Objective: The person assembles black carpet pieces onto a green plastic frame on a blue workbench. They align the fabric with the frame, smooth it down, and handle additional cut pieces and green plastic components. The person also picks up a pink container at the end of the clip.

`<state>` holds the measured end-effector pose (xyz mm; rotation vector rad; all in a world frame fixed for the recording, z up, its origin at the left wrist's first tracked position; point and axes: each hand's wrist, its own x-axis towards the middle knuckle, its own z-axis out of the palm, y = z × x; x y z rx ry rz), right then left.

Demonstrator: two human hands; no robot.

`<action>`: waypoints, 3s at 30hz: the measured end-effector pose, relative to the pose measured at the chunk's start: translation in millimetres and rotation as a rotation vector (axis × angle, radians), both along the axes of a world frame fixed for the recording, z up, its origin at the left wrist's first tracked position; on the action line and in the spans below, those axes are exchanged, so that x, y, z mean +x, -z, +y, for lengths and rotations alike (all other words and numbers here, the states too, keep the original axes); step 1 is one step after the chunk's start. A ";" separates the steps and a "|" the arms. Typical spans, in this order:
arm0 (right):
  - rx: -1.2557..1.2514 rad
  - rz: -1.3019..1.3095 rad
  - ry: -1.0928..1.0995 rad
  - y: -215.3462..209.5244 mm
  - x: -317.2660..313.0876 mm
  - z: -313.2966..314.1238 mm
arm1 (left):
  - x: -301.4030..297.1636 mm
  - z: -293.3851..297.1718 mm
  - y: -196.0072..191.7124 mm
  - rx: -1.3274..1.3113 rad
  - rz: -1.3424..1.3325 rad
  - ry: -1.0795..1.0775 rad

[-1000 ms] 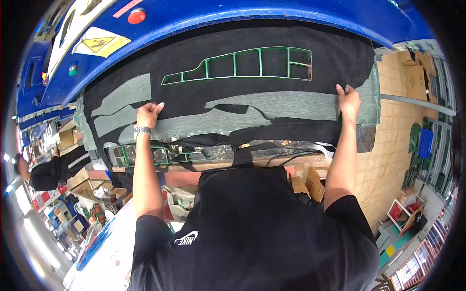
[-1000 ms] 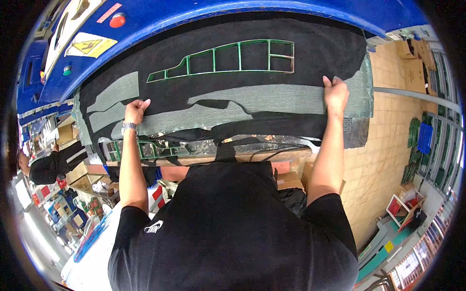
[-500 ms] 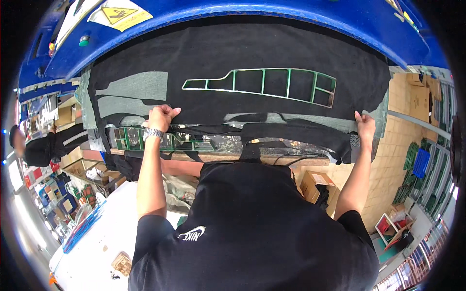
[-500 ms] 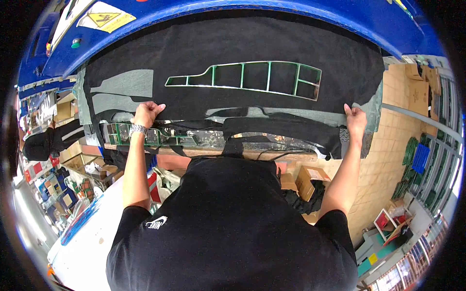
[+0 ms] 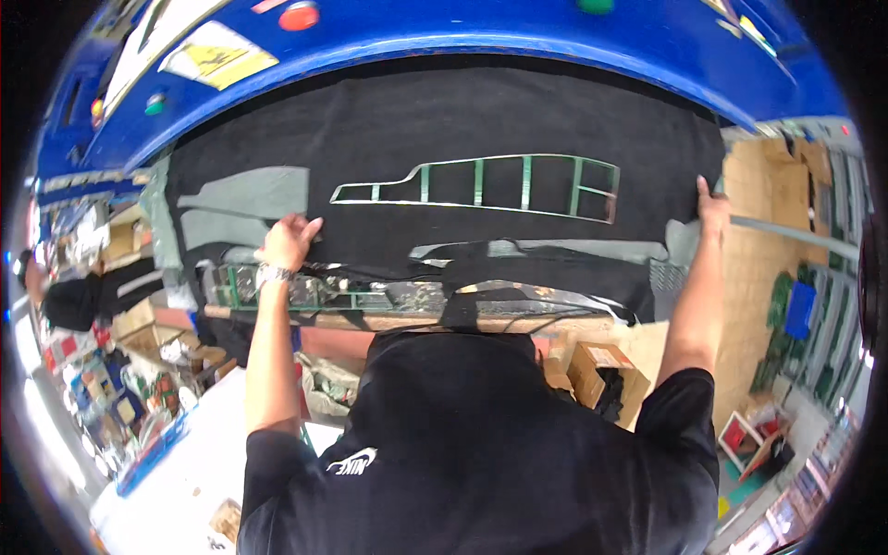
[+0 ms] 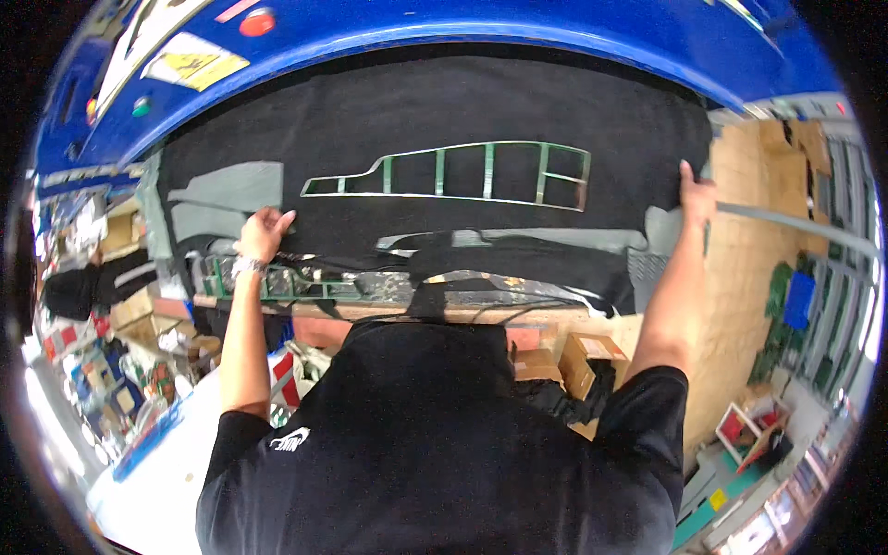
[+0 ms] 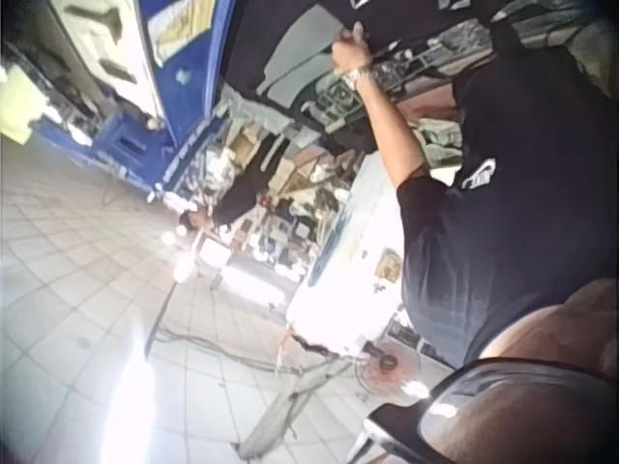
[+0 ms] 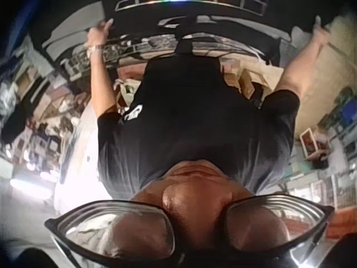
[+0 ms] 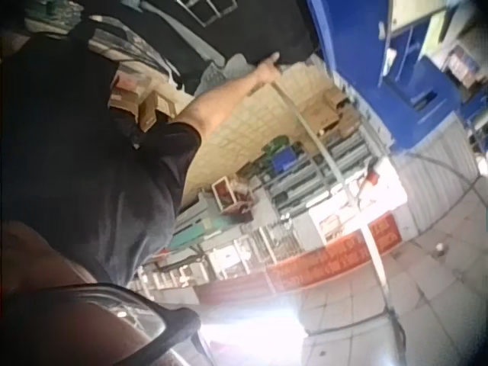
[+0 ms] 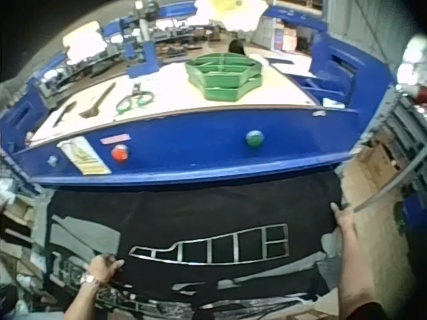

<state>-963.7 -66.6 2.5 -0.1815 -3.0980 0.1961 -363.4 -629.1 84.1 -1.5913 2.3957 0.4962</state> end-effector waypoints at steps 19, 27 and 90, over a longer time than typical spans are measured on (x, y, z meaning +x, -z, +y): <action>-0.316 -0.015 -1.030 -120.0 259.9 -202.1 | 146.5 -349.9 -8.2 -0.334 0.033 -0.347; -0.196 -0.245 -1.010 -138.4 346.8 -294.0 | 187.8 -477.9 45.5 -0.284 -0.021 -0.347; -0.483 -0.175 -1.055 -49.6 262.9 -121.9 | 72.9 57.2 22.8 -0.161 0.218 0.353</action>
